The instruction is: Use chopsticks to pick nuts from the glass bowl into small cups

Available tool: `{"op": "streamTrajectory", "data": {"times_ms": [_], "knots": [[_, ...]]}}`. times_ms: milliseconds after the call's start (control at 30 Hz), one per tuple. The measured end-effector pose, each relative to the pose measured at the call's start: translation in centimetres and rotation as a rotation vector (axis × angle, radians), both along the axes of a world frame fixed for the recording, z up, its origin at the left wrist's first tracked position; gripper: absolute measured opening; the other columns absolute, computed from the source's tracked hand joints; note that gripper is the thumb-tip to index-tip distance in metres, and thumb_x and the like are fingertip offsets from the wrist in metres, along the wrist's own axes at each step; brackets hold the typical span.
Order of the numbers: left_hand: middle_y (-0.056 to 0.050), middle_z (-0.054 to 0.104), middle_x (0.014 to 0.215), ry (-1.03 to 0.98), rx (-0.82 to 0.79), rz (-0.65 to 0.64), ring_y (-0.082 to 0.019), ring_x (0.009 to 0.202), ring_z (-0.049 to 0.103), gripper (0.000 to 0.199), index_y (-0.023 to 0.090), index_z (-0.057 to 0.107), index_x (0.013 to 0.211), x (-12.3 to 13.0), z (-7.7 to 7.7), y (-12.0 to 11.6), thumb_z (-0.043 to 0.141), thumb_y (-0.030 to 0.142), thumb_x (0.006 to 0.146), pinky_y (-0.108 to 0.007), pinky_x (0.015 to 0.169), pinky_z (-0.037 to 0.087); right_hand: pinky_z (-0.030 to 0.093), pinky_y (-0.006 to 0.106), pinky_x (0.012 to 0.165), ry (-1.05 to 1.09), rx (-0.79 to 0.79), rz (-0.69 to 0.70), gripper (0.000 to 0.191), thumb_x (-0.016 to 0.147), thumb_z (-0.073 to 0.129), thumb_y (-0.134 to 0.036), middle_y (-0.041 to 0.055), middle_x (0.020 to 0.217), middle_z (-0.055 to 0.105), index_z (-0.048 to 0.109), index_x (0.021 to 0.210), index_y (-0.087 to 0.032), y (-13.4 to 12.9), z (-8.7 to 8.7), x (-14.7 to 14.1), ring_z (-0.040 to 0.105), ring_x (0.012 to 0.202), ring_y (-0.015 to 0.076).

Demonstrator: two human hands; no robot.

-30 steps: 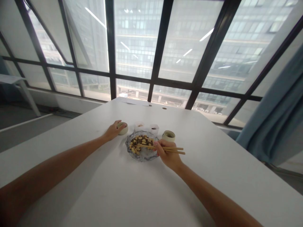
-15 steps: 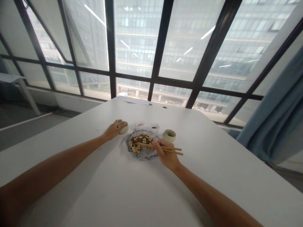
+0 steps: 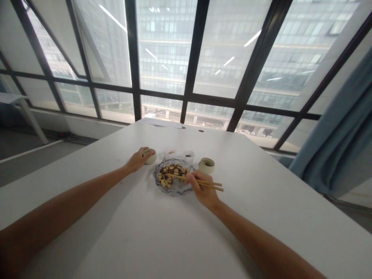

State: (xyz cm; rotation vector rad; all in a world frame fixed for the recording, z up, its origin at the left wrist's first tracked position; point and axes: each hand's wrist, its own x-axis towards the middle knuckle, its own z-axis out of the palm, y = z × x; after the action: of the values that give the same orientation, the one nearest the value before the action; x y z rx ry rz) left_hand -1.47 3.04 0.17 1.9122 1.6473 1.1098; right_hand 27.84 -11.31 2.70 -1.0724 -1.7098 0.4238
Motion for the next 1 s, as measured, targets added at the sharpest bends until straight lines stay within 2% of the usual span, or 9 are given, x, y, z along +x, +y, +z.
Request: {"op": "streamTrajectory", "data": {"times_ms": [300, 433, 533, 600, 767, 867, 1000], "knots": [[-0.019, 0.066, 0.126, 0.002, -0.017, -0.003, -0.031, 0.115, 0.064, 0.07, 0.011, 0.051, 0.136, 0.1, 0.0, 0.0, 0.051, 0.063, 0.089, -0.038, 0.096, 0.048, 0.039, 0.027, 0.042, 0.12, -0.055, -0.003, 0.052, 0.09, 0.055, -0.064, 0.003, 0.051, 0.061, 0.068, 0.063, -0.021, 0.4, -0.7, 0.3, 0.05, 0.043, 0.0134], [-0.019, 0.067, 0.124, -0.001, -0.021, -0.01, -0.031, 0.112, 0.065, 0.072, 0.011, 0.051, 0.136, 0.0, 0.0, 0.1, 0.05, 0.065, 0.089, -0.038, 0.093, 0.05, 0.038, 0.025, 0.038, 0.271, -0.097, -0.016, 0.051, 0.087, 0.06, -0.066, 0.0048, 0.057, 0.068, 0.065, 0.068, -0.02, 0.7, -0.8, 0.4, 0.05, 0.04, 0.0118], [-0.019, 0.068, 0.12, 0.0, -0.017, -0.022, -0.03, 0.108, 0.067, 0.073, 0.011, 0.05, 0.136, -0.2, -0.2, 0.2, 0.05, 0.066, 0.088, -0.037, 0.089, 0.051, 0.035, 0.024, 0.034, 0.4, -0.126, -0.006, 0.052, 0.081, 0.063, -0.07, 0.0043, 0.056, 0.068, 0.064, 0.07, -0.019, 0.3, -0.3, 0.5, 0.05, 0.037, 0.0113], [-0.018, 0.069, 0.117, 0.008, 0.001, -0.043, -0.03, 0.105, 0.068, 0.076, 0.011, 0.049, 0.136, -0.4, -0.4, 0.2, 0.054, 0.067, 0.085, -0.038, 0.089, 0.051, 0.035, 0.023, 0.034, 0.442, -0.143, 0.005, 0.052, 0.08, 0.066, -0.069, 0.0044, 0.055, 0.068, 0.064, 0.07, -0.019, -0.2, 0.3, 0.9, 0.051, 0.038, 0.011], [-0.013, 0.069, 0.115, 0.013, 0.043, -0.08, -0.03, 0.105, 0.068, 0.086, 0.016, 0.051, 0.133, -0.6, -0.9, 0.3, 0.073, 0.067, 0.067, -0.037, 0.088, 0.053, 0.037, 0.022, 0.034, 0.556, -0.194, -0.041, 0.054, 0.072, 0.072, -0.07, 0.0047, 0.053, 0.067, 0.064, 0.069, -0.017, -1.6, 1.2, 2.0, 0.051, 0.037, 0.0103], [-0.011, 0.069, 0.113, 0.008, 0.059, -0.086, -0.029, 0.104, 0.068, 0.084, 0.018, 0.054, 0.129, -0.6, -1.0, 0.4, 0.076, 0.066, 0.063, -0.037, 0.088, 0.054, 0.036, 0.02, 0.034, 0.699, -0.25, -0.077, 0.057, 0.066, 0.076, -0.072, 0.0044, 0.052, 0.067, 0.063, 0.068, -0.017, -2.4, 0.7, 2.3, 0.051, 0.037, 0.0095], [-0.01, 0.07, 0.112, -0.005, 0.071, -0.108, -0.029, 0.103, 0.069, 0.078, 0.02, 0.055, 0.127, -0.7, -1.0, 0.4, 0.075, 0.064, 0.066, -0.038, 0.089, 0.053, 0.038, 0.019, 0.035, 0.814, -0.311, -0.107, 0.057, 0.063, 0.079, -0.07, 0.0045, 0.054, 0.067, 0.063, 0.069, -0.016, -3.1, -0.5, 2.5, 0.052, 0.039, 0.0093]]}}
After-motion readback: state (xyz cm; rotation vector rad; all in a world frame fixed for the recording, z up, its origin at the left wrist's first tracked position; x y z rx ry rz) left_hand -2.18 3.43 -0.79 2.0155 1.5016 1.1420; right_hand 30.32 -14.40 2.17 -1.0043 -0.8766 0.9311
